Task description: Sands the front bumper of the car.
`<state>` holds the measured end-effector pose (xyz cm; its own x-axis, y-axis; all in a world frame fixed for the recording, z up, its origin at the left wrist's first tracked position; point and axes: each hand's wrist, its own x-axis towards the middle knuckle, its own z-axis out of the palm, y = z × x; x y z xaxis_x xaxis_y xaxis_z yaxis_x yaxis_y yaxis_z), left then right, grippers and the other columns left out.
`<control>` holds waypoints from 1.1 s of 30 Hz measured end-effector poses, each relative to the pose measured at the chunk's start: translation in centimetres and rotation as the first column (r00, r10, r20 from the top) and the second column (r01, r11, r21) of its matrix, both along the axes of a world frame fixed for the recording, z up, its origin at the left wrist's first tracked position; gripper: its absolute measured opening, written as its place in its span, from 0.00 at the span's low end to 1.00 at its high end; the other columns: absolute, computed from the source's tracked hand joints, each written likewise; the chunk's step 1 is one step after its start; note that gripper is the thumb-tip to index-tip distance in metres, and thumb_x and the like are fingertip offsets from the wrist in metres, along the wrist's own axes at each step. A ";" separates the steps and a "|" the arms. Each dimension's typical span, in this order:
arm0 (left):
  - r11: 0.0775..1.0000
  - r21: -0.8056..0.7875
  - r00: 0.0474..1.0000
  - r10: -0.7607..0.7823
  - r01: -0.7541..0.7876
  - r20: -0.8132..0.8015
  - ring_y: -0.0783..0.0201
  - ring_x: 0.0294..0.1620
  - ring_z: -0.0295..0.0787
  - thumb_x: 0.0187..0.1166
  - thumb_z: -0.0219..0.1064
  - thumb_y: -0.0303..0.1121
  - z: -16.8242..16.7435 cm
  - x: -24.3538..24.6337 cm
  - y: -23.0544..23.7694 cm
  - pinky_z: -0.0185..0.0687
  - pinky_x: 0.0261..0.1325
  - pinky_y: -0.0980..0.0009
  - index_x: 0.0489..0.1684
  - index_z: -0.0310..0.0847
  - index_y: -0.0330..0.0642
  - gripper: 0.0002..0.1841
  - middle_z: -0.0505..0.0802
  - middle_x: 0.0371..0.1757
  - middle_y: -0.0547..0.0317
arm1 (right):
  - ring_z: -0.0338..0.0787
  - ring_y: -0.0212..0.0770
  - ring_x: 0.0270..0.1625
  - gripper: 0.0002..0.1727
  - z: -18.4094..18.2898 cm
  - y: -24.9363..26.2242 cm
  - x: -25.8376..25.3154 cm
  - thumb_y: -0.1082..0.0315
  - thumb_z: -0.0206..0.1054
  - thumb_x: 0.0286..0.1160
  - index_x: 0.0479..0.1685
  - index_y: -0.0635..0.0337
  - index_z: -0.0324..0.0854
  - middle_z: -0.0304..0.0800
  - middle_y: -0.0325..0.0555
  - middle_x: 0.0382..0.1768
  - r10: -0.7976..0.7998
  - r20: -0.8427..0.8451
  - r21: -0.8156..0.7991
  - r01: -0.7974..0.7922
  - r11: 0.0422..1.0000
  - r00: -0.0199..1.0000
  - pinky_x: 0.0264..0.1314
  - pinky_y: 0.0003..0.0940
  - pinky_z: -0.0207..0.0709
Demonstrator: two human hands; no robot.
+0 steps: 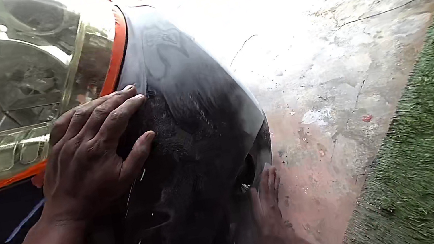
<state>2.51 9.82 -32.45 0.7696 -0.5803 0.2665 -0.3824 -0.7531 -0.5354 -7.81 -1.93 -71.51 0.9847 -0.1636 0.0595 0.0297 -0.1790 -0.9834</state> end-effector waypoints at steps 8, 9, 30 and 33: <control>0.999 -0.031 1.000 0.021 -0.022 -0.014 0.56 0.88 0.69 0.80 0.51 0.63 -0.4 0.1 1.3 0.60 0.87 0.48 0.85 0.71 0.60 0.35 0.76 0.86 0.63 | 0.41 0.66 0.97 0.63 1.4 0.1 -5.2 0.30 0.51 0.82 0.92 0.81 0.28 0.30 0.78 0.93 0.103 -0.190 0.194 -0.065 0.979 0.976 0.97 0.55 0.48; 0.999 -0.036 0.999 0.029 -0.030 -0.026 0.56 0.88 0.69 0.80 0.52 0.64 -0.4 0.1 1.5 0.60 0.87 0.48 0.85 0.72 0.59 0.35 0.77 0.86 0.63 | 0.41 0.65 0.97 0.63 1.4 -0.1 -4.4 0.29 0.51 0.82 0.92 0.79 0.27 0.29 0.77 0.93 0.106 -0.203 0.242 -0.055 0.969 0.973 0.98 0.54 0.48; 0.967 -0.111 0.972 0.223 -0.231 -0.073 0.47 0.88 0.65 0.85 0.51 0.55 -0.6 -1.3 6.7 0.61 0.89 0.51 0.81 0.72 0.38 0.34 0.73 0.86 0.43 | 0.57 0.55 0.93 0.51 3.2 -1.6 -1.9 0.37 0.54 0.85 0.96 0.63 0.39 0.49 0.66 0.93 0.377 -0.591 0.727 0.268 0.632 0.713 0.93 0.54 0.56; 0.930 -0.250 0.958 0.234 -0.270 -0.163 0.53 0.88 0.67 0.84 0.52 0.56 -1.0 -1.5 2.4 0.60 0.90 0.58 0.82 0.69 0.35 0.36 0.73 0.86 0.45 | 0.57 0.55 0.94 0.47 3.5 -3.0 0.7 0.39 0.49 0.89 0.96 0.65 0.43 0.51 0.65 0.92 0.375 -0.596 0.746 0.316 0.587 0.710 0.94 0.54 0.53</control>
